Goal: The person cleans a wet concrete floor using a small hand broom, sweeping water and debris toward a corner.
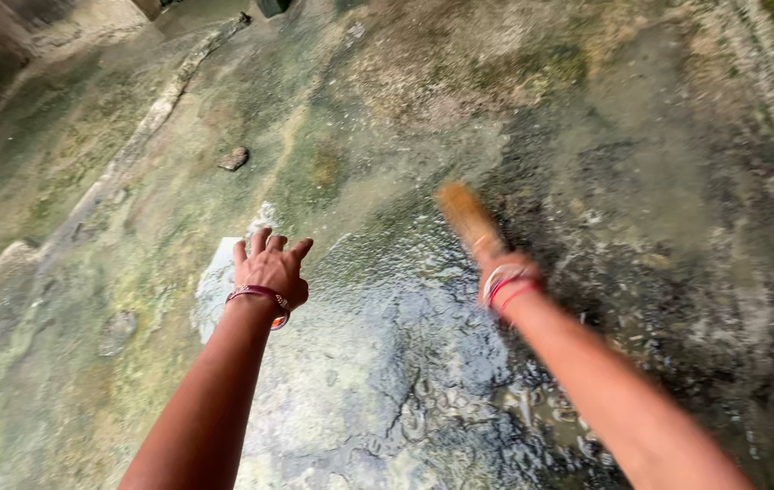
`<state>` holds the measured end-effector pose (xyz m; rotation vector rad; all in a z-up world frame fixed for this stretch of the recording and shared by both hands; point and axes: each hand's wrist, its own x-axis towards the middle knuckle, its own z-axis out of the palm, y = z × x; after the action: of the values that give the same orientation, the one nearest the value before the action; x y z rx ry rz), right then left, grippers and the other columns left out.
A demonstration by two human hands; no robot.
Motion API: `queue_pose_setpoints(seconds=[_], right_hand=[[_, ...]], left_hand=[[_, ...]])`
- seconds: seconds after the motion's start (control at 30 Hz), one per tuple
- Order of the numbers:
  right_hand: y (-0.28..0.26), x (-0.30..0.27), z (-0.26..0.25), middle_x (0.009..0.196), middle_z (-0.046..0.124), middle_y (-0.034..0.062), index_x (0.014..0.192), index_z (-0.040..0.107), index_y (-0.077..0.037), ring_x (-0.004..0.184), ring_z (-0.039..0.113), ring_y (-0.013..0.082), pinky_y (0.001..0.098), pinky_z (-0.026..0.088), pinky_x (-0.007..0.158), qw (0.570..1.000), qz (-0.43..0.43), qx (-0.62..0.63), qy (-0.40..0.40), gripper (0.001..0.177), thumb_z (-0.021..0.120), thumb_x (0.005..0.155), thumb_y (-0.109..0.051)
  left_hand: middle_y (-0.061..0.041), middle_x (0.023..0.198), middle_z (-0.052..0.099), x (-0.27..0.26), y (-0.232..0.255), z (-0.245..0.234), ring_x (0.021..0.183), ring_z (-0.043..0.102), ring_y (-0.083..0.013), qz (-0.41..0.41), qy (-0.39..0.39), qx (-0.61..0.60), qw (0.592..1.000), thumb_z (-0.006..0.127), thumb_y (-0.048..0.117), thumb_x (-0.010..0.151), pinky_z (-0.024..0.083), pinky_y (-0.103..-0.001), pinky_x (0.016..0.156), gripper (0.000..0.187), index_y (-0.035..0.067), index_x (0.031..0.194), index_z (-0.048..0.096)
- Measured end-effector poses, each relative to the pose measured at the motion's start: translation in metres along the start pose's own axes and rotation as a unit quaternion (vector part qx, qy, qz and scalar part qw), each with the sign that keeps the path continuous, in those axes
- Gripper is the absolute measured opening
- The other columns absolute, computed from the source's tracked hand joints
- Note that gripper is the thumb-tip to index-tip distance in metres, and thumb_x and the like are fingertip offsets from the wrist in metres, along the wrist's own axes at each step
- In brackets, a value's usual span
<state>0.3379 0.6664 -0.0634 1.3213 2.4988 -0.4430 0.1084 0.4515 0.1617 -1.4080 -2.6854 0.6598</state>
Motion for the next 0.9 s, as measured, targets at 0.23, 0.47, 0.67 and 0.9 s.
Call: queue_pose_setpoints(seconds=[0.23,0.47,0.67,0.9], right_hand=[[-0.114,-0.137,0.102,0.129,0.066,0.0268,0.173,0.018,-0.037,0.116,0.069,0.0411,0.0479,0.056,0.098,0.941,-0.285,-0.055,-0.175,0.119,0.079,0.073,-0.023],[0.083,-0.032,0.033,0.123,0.064,0.024,0.12,0.069,-0.008,0.108,0.07,0.0305,0.0371,0.059,0.088,0.99,0.006,-0.134,0.046,0.053,0.074,0.079,-0.04],[0.138,-0.027,-0.029,0.123,0.071,0.0135,0.128,0.067,-0.013,0.113,0.071,0.0284,0.0392,0.059,0.094,0.992,0.12,-0.036,0.033,0.063,0.076,0.078,-0.052],[-0.017,-0.117,0.031,0.124,0.067,0.0189,0.133,0.056,-0.021,0.114,0.069,0.033,0.0429,0.058,0.096,0.991,-0.074,-0.074,-0.087,0.061,0.078,0.077,-0.033]], left_hand=[[-0.01,0.154,0.046,0.022,0.073,-0.03,0.153,0.024,-0.0297,0.081,0.029,-0.011,0.996,0.062,0.018,0.084,0.016,-0.058,0.123,0.071,0.035,0.151,0.046],[-0.009,0.156,0.044,0.028,0.058,-0.03,0.151,0.025,-0.0295,0.102,0.057,-0.002,0.993,0.064,0.015,0.083,0.016,-0.058,0.121,0.077,0.037,0.154,0.041],[-0.008,0.157,0.041,0.008,0.029,-0.018,0.153,0.021,-0.0273,0.041,0.006,-0.005,0.999,0.069,0.023,0.082,0.017,-0.058,0.12,0.078,0.036,0.153,0.04],[-0.009,0.153,0.047,0.028,0.096,-0.024,0.151,0.025,-0.0293,0.112,0.051,-0.026,0.992,0.065,0.019,0.083,0.017,-0.058,0.121,0.079,0.038,0.155,0.04]])
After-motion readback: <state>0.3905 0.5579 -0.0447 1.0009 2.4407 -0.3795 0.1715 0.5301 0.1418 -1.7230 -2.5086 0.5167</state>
